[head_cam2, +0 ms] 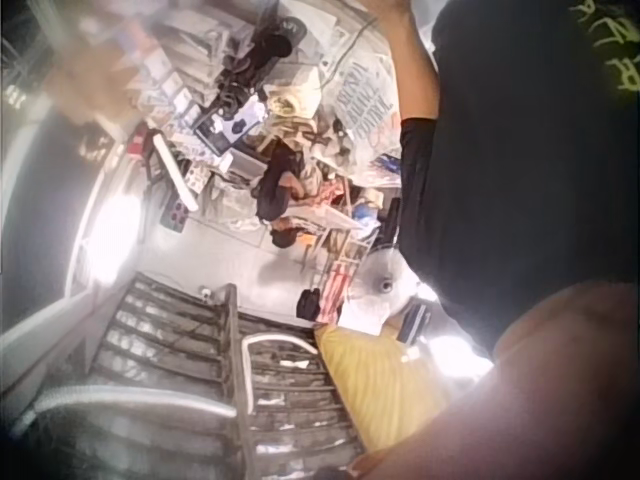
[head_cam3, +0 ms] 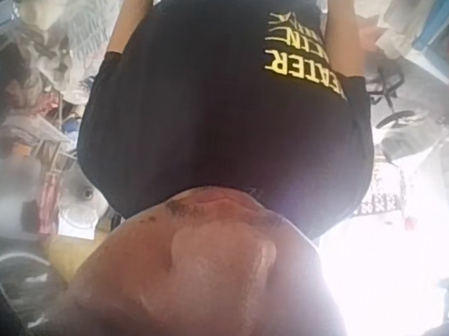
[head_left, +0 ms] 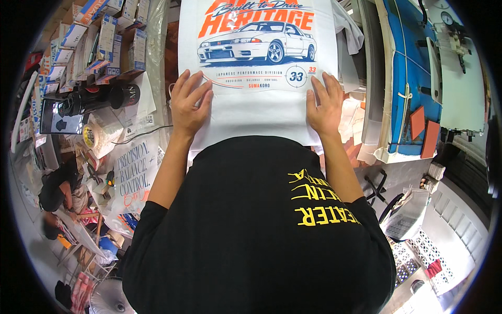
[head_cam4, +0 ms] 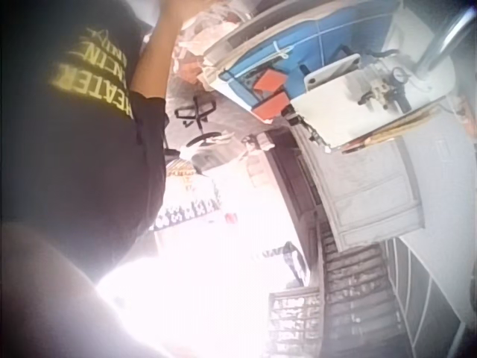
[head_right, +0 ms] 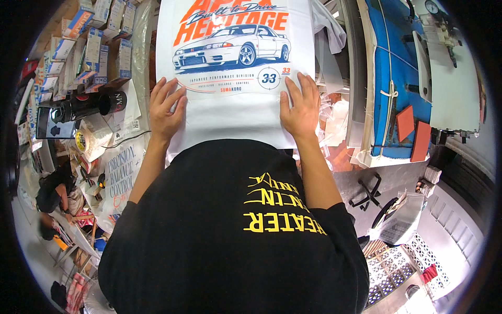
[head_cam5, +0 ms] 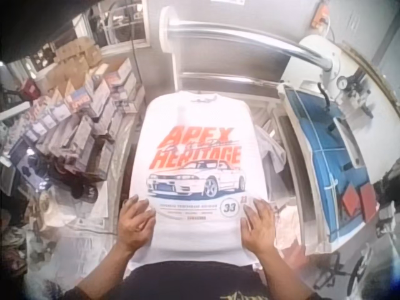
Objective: The person cuts a printed design sheet with scissors, aligns it on a white t-shirt, and smooths the shirt out on a work surface.
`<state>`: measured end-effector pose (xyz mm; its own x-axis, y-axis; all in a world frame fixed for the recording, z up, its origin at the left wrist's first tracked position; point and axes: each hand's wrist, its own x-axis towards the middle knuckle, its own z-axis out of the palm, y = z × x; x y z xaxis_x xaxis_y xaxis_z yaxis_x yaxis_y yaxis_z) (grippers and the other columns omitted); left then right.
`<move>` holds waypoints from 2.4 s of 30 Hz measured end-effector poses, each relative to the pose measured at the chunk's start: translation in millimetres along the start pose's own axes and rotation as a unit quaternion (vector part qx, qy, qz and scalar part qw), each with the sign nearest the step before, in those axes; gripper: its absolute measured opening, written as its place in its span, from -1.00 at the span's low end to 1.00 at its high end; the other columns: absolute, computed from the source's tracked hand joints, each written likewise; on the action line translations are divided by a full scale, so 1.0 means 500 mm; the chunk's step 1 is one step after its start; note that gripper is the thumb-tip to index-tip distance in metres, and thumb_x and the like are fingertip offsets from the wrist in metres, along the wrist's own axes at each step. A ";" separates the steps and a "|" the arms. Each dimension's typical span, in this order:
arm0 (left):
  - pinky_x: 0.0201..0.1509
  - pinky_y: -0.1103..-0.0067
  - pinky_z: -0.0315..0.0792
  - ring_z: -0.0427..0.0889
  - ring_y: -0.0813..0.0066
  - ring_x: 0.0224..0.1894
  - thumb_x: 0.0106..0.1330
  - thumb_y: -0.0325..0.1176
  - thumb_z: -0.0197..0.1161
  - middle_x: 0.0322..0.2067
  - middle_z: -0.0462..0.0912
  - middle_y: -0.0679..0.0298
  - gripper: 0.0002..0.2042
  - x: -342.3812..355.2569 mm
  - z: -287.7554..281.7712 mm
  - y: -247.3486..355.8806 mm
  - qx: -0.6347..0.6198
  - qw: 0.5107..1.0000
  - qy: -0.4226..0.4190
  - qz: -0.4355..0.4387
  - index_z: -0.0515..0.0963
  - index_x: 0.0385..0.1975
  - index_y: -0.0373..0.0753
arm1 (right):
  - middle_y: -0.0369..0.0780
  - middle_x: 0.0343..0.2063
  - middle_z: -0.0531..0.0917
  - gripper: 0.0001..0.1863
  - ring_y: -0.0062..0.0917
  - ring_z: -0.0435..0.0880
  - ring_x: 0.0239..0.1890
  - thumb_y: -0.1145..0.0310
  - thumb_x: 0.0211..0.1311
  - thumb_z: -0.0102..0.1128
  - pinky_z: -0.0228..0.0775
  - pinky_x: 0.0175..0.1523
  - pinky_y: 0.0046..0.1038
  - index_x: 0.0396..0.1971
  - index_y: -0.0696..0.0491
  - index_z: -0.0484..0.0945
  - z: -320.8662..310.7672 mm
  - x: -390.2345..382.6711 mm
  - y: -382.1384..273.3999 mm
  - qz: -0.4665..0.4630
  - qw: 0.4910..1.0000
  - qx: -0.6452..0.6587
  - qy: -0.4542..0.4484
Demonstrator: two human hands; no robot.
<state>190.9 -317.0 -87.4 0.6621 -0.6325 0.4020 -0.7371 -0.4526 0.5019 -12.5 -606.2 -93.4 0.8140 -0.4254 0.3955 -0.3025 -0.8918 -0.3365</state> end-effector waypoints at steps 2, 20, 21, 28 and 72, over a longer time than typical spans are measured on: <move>0.27 0.29 0.34 0.45 0.07 0.25 0.15 -0.43 0.37 0.03 0.66 0.19 -0.77 -0.001 0.001 -0.003 -0.001 1.000 0.000 0.002 0.74 -0.17 -0.16 | -0.07 0.15 0.50 -0.64 -0.09 0.40 0.24 0.32 0.19 0.26 0.25 0.30 -0.10 0.01 0.00 0.64 -0.001 0.000 -0.001 0.002 1.000 -0.002 0.000; 0.30 0.29 0.33 0.44 0.09 0.27 0.13 -0.44 0.40 0.05 0.66 0.20 -0.73 0.000 0.003 -0.005 0.001 1.000 -0.008 -0.009 0.71 -0.14 -0.20 | -0.05 0.13 0.49 -0.60 -0.05 0.42 0.21 0.31 0.15 0.31 0.26 0.29 -0.07 0.01 0.09 0.59 -0.003 0.002 -0.003 0.007 1.000 0.001 0.012; 0.27 0.29 0.34 0.45 0.09 0.26 0.12 -0.42 0.40 0.04 0.66 0.21 -0.73 -0.001 0.004 -0.006 0.004 1.000 -0.004 -0.005 0.71 -0.15 -0.19 | -0.05 0.13 0.49 -0.59 -0.05 0.42 0.21 0.31 0.15 0.31 0.26 0.28 -0.07 0.01 0.09 0.59 -0.003 0.002 -0.003 0.006 1.000 0.001 0.011; 0.31 0.30 0.33 0.42 0.09 0.28 0.13 -0.44 0.41 0.06 0.65 0.22 -0.73 0.000 0.001 -0.002 0.000 1.000 -0.010 -0.008 0.72 -0.14 -0.18 | -0.04 0.13 0.49 -0.59 -0.04 0.43 0.19 0.35 0.13 0.31 0.26 0.28 -0.06 0.01 0.10 0.58 0.003 0.001 -0.001 0.007 1.000 0.010 0.023; 0.29 0.27 0.31 0.42 0.08 0.26 0.09 -0.43 0.40 0.04 0.66 0.26 -0.74 0.005 0.003 -0.006 0.003 1.000 -0.002 -0.004 0.71 -0.18 -0.15 | -0.04 0.15 0.49 -0.61 -0.05 0.42 0.21 0.34 0.14 0.30 0.28 0.27 -0.09 0.00 0.09 0.60 -0.001 0.001 -0.002 0.016 1.000 0.008 0.015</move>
<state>194.6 -318.5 -89.0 0.6670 -0.6319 0.3946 -0.7330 -0.4617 0.4996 -11.9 -605.6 -92.6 0.7892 -0.4576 0.4096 -0.3190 -0.8754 -0.3632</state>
